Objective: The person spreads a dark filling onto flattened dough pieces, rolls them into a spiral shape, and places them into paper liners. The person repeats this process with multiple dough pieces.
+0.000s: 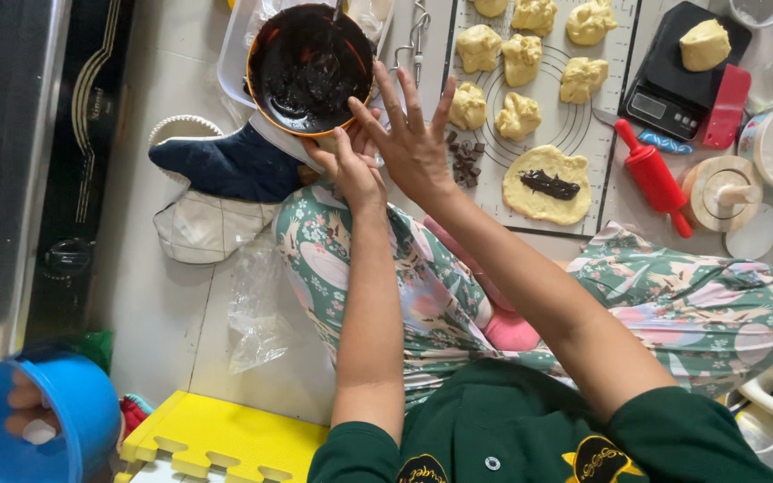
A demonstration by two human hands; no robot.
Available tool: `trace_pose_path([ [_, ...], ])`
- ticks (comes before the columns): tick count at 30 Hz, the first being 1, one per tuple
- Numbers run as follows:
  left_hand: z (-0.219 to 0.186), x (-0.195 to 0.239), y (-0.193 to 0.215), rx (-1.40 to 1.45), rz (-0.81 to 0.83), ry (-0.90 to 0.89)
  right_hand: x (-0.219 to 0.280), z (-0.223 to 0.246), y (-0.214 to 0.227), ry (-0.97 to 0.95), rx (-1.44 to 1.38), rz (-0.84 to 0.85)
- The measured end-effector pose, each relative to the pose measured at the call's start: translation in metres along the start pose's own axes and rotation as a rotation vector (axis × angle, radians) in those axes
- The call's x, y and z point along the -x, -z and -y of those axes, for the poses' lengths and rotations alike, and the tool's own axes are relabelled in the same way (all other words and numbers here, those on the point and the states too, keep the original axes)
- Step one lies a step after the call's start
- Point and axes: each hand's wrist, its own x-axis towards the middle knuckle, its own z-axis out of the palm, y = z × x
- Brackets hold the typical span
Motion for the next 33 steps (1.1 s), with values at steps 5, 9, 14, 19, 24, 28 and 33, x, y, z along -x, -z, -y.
trace_pose_path([
  [5, 0.003, -0.004, 0.005, -0.065, -0.046, 0.004, 0.013, -0.006, -0.014, -0.056, -0.202, -0.120],
  [9, 0.003, -0.006, 0.005, -0.125, -0.084, -0.010, -0.006, -0.008, -0.012, -0.677, -1.233, 0.048],
  [14, 0.011, -0.007, 0.008, -0.155, -0.110, -0.058, -0.030, -0.005, -0.012, -1.059, -1.603, 0.361],
  [19, 0.016, -0.010, 0.013, -0.180, -0.096, -0.135, -0.027, -0.001, -0.038, -1.195, -1.849, 0.331],
  [24, 0.007, -0.005, 0.008, -0.198, -0.033, -0.158, -0.004, -0.014, -0.059, -1.136, -1.728, 0.191],
  [28, 0.021, -0.016, 0.037, -0.142, -0.135, -0.019, 0.033, -0.058, -0.035, -0.967, -1.658, 0.171],
  [33, 0.038, 0.007, 0.035, -0.546, 0.054, -0.209, 0.103, -0.123, -0.054, -0.836, -1.272, -0.033],
])
